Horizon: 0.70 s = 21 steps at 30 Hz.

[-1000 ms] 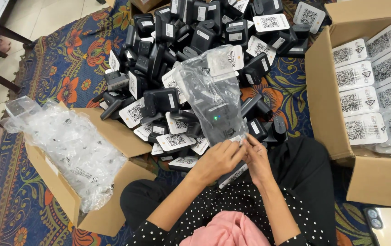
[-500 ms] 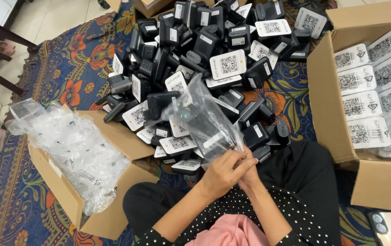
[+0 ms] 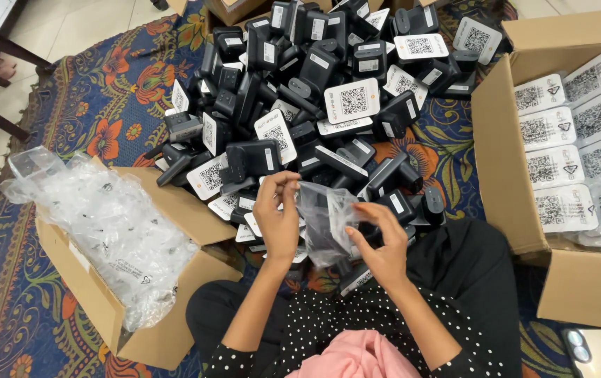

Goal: The person packs small electronic devices with QR codes into plastic bags and cardboard boxes.

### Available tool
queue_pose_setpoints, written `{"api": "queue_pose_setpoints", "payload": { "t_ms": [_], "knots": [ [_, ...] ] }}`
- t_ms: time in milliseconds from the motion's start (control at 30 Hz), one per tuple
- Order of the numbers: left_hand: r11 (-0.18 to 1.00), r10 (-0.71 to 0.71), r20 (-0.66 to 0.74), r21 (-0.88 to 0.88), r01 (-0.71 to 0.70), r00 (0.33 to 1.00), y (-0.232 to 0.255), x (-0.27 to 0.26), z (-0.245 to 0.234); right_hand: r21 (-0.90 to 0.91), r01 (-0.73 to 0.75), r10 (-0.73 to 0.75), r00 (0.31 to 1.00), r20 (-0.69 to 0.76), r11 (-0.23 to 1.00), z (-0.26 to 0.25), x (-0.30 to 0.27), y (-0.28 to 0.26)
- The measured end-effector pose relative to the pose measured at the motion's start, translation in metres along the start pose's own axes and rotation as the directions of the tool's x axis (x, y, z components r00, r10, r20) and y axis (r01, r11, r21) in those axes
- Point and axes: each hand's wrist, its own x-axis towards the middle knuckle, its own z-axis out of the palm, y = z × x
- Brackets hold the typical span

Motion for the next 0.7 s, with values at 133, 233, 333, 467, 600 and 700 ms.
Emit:
{"api": "queue_pose_setpoints", "payload": {
  "t_ms": [133,233,333,467,600,700],
  "knots": [
    [0.995,-0.100,0.049,-0.002,0.100,0.994,-0.001,0.002,0.000,-0.301,0.208,-0.236,0.970,-0.057,0.931,-0.019,0.035,-0.034],
    [0.996,-0.079,0.188,-0.022,0.085,0.979,0.007,-0.001,0.009,-0.099,0.028,-0.016,0.992,0.126,0.995,-0.027,0.037,0.002],
    [1.000,-0.006,0.289,-0.025,0.013,0.957,0.007,-0.004,0.020,-0.144,-0.248,0.280,0.921,0.271,0.958,-0.028,0.031,0.036],
    [0.997,-0.026,0.323,-0.057,0.047,0.946,0.000,-0.002,0.033,-0.061,-0.278,0.283,0.907,0.311,0.959,-0.019,0.036,0.020],
    [0.998,-0.027,0.385,-0.038,0.045,0.922,-0.015,-0.002,0.043,0.114,-0.377,0.312,0.873,0.374,0.919,-0.007,0.044,0.022],
    [0.998,-0.041,0.419,-0.029,0.059,0.907,-0.034,-0.003,0.047,0.247,-0.416,0.295,0.863,0.409,0.875,-0.001,0.049,0.025]
  ]
}}
